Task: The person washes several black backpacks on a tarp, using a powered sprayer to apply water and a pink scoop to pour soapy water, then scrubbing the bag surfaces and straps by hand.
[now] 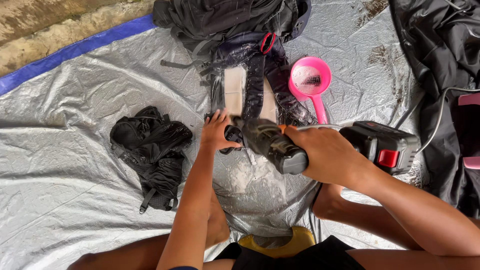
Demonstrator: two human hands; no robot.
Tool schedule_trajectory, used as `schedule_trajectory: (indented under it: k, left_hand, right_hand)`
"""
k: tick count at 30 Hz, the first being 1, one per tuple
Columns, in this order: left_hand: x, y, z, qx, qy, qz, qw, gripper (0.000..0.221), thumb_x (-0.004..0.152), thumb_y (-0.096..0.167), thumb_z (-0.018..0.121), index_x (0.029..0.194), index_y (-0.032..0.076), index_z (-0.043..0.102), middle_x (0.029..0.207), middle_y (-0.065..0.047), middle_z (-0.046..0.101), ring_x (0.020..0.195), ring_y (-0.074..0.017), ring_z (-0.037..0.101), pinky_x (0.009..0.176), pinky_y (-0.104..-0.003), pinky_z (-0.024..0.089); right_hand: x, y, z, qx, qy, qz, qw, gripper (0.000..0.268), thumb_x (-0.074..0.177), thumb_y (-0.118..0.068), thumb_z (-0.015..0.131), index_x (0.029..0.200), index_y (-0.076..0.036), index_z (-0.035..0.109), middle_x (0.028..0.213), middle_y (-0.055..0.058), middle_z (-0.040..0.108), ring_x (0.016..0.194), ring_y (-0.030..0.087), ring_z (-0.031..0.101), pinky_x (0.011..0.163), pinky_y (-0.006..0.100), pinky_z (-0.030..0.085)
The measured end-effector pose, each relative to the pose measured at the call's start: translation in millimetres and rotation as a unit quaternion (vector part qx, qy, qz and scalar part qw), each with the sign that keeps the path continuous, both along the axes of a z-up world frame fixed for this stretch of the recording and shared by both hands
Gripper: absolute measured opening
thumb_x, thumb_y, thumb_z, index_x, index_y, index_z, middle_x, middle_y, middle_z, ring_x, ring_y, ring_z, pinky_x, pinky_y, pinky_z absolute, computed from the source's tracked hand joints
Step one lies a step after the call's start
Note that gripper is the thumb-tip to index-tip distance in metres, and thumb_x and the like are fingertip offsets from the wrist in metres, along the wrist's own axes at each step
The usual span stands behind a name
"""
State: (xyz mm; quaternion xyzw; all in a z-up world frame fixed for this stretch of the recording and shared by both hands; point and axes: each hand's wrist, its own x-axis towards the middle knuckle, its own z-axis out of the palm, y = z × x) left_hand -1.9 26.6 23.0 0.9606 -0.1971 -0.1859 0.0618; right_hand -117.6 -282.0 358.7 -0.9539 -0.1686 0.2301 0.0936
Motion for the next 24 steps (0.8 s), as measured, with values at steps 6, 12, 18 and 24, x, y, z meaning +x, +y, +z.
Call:
schedule_trajectory:
  k: [6, 12, 18, 24]
  left_hand:
    - [-1, 1, 6, 0.012, 0.004, 0.031, 0.999, 0.143, 0.058, 0.101, 0.073, 0.178, 0.034, 0.035, 0.188, 0.017, 0.020, 0.173, -0.0182, 0.020, 0.137, -0.061, 0.030]
    - [25, -19, 13, 0.031, -0.007, 0.040, 0.999, 0.129, 0.074, 0.064, 0.093, 0.179, 0.025, 0.029, 0.190, -0.001, 0.020, 0.173, -0.0293, 0.023, 0.134, -0.064, 0.030]
    - [21, -3, 6, -0.011, 0.024, -0.002, 1.000, 0.150, 0.058, 0.080, 0.091, 0.181, 0.040, 0.014, 0.191, 0.002, 0.014, 0.175, -0.0250, 0.017, 0.139, -0.058, 0.026]
    - [16, 5, 4, -0.038, 0.028, 0.004, 0.999, 0.148, 0.065, 0.079, 0.090, 0.183, 0.039, 0.009, 0.191, 0.003, 0.004, 0.175, -0.0295, 0.010, 0.140, -0.056, 0.021]
  right_hand:
    - [-14, 8, -12, -0.034, -0.006, 0.040, 0.999, 0.059, 0.074, -0.011, 0.076, 0.130, -0.016, 0.057, 0.089, 0.012, 0.082, 0.091, 0.047, 0.081, 0.089, 0.058, 0.063]
    - [-15, 20, -26, -0.007, -0.043, 0.009, 0.999, 0.063, 0.073, -0.009, 0.075, 0.134, -0.011, 0.058, 0.087, 0.009, 0.081, 0.087, 0.045, 0.081, 0.083, 0.057, 0.063]
    - [-21, 17, -7, -0.024, 0.026, 0.052, 0.998, 0.075, 0.071, -0.004, 0.071, 0.144, -0.007, 0.052, 0.088, 0.013, 0.082, 0.091, 0.045, 0.082, 0.084, 0.062, 0.063]
    - [-16, 4, -2, -0.067, 0.002, 0.052, 0.996, 0.063, 0.075, -0.008, 0.073, 0.136, -0.013, 0.057, 0.088, 0.013, 0.081, 0.088, 0.045, 0.082, 0.081, 0.058, 0.065]
